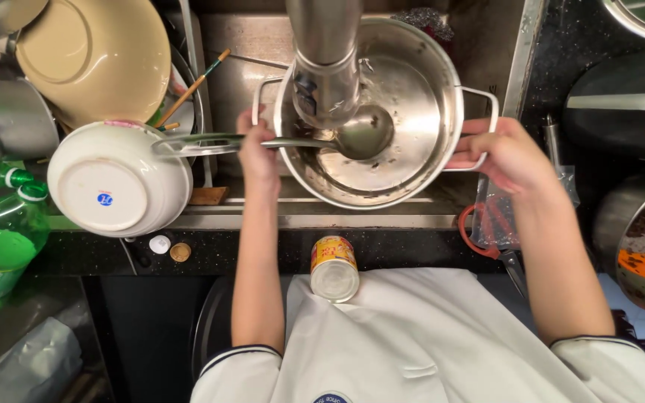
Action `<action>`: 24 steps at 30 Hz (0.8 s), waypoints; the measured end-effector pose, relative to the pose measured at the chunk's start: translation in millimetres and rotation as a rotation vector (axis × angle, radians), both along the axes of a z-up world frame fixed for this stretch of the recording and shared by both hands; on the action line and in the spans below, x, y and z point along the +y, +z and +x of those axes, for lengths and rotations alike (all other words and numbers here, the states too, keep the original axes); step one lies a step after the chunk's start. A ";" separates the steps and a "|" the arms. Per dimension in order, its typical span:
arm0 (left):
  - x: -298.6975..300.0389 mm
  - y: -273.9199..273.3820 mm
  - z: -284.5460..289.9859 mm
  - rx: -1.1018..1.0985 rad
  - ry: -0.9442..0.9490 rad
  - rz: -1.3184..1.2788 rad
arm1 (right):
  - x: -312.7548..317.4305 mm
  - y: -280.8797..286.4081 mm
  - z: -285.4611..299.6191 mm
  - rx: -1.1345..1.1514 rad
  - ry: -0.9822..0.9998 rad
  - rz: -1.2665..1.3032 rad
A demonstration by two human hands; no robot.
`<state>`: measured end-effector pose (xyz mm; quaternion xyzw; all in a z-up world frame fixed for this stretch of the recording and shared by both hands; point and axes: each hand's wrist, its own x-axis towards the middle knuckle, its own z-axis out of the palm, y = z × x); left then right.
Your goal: Cleaning a large pot in a sink and transferring liquid between pots on a stove.
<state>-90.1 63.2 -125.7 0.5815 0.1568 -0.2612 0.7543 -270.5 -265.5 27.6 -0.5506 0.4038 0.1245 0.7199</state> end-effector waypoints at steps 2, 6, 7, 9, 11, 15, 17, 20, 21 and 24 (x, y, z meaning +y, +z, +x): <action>-15.4 3.9 -1.1 0.036 0.005 -0.046 | -17.0 -5.9 -9.6 -0.002 -0.034 -0.009; -29.1 24.0 7.7 -0.062 0.004 -0.092 | -26.8 -4.7 -12.7 -0.075 -0.106 -0.080; -24.3 33.7 10.3 -0.066 0.003 -0.091 | -21.9 -4.2 -8.5 -0.078 -0.107 -0.079; -15.5 52.5 16.2 -0.175 0.009 -0.019 | -13.2 -3.5 1.0 -0.122 -0.095 -0.102; -1.7 63.2 17.7 -0.179 0.013 0.016 | -2.9 -2.8 2.6 -0.128 -0.112 -0.082; 22.2 90.2 4.8 -0.091 0.018 0.048 | 16.8 9.8 -1.6 -0.098 -0.179 -0.073; 24.8 99.6 -0.2 -0.129 -0.008 0.066 | 19.8 16.4 -12.9 -0.106 -0.189 -0.066; 22.8 113.8 -6.2 -0.156 -0.053 0.064 | 20.6 31.0 -27.7 -0.144 -0.215 -0.033; 21.8 118.3 -9.2 -0.140 -0.072 0.049 | 21.1 36.3 -33.8 -0.168 -0.232 -0.001; 17.9 131.3 -15.2 -0.142 -0.140 0.069 | 5.9 27.7 -64.2 -0.242 -0.255 0.025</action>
